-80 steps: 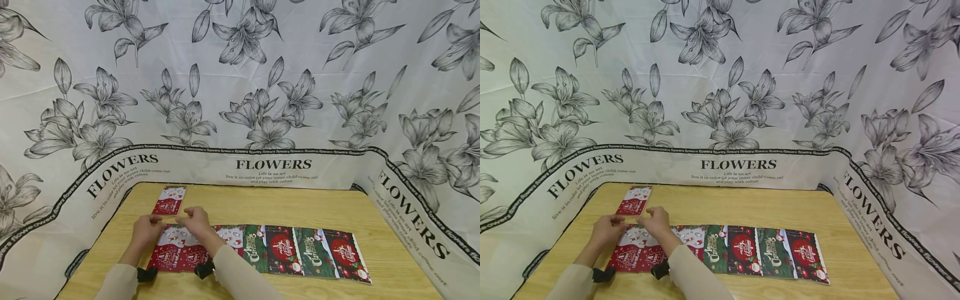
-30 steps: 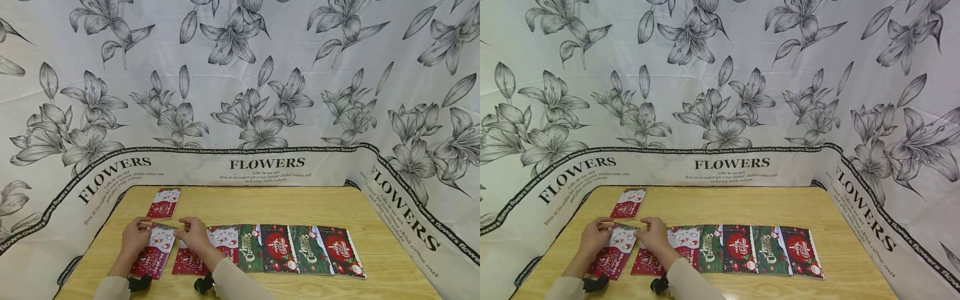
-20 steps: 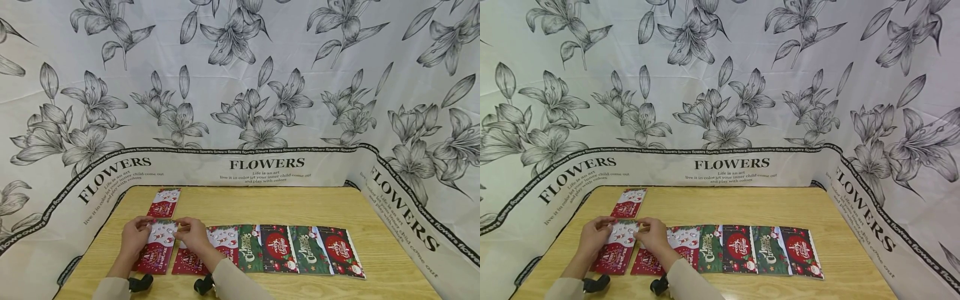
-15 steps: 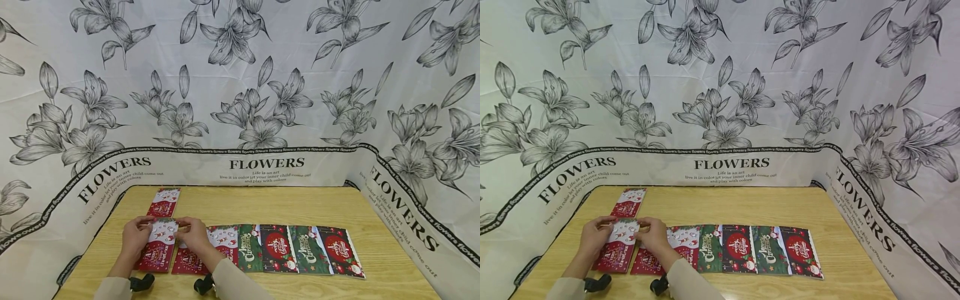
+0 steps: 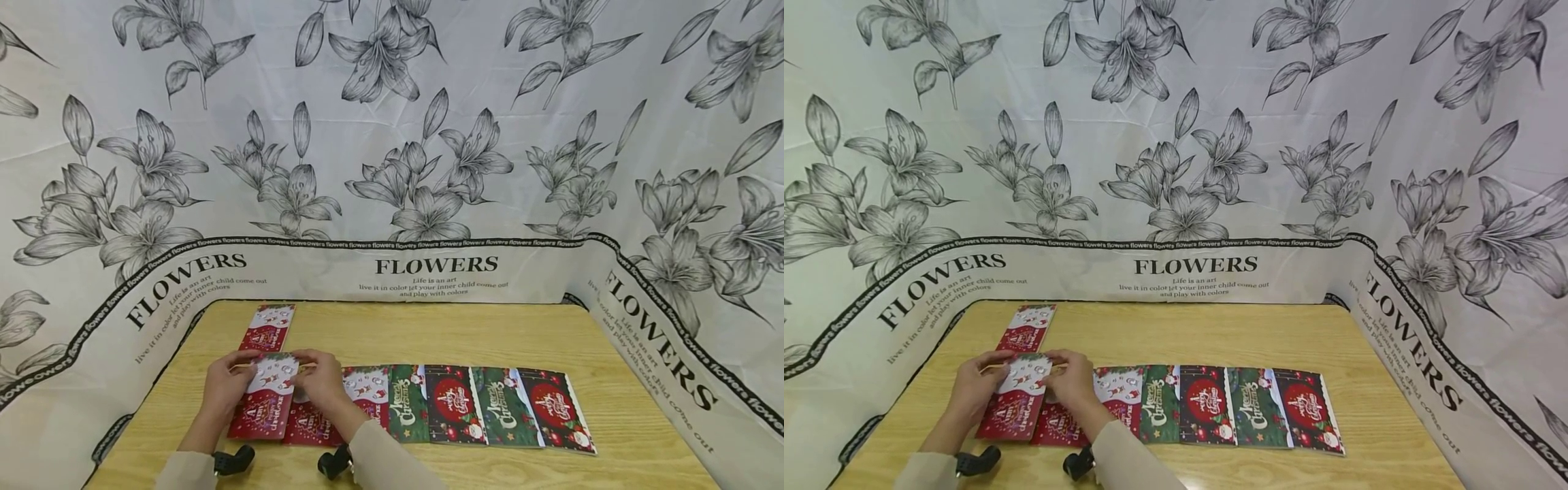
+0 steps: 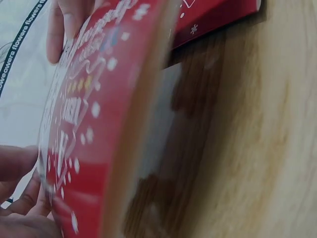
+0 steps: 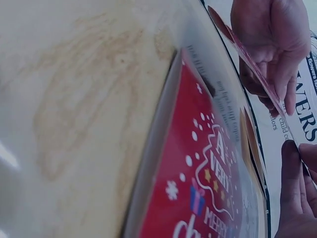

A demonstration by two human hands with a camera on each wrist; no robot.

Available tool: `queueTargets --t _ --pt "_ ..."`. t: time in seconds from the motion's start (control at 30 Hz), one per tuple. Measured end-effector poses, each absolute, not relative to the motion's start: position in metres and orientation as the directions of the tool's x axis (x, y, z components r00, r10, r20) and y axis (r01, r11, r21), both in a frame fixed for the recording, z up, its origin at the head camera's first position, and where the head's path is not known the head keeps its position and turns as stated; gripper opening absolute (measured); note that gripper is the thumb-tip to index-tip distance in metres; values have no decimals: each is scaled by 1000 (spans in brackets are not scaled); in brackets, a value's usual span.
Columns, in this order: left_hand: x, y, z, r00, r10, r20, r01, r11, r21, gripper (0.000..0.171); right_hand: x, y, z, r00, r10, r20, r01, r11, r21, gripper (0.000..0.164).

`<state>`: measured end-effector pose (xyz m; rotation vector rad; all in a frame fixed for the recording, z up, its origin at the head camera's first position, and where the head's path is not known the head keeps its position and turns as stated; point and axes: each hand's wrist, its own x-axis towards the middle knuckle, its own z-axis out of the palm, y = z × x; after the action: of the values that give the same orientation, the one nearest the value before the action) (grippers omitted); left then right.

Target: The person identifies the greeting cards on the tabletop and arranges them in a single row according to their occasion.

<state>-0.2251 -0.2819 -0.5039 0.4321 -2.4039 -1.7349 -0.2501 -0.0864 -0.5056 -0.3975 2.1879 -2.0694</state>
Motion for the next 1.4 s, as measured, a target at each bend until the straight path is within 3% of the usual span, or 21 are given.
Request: queueTargets --t 0.8,1.4 --pt "-214 -291 -510 -995 -87 -47 -73 324 943 25 -291 -54 -502 -984 -152 91 -98 37 -995 47" --pt "-211 -288 -513 -991 -110 -71 -98 269 958 28 -289 -55 -506 -991 -124 55 -51 -39 -998 51"
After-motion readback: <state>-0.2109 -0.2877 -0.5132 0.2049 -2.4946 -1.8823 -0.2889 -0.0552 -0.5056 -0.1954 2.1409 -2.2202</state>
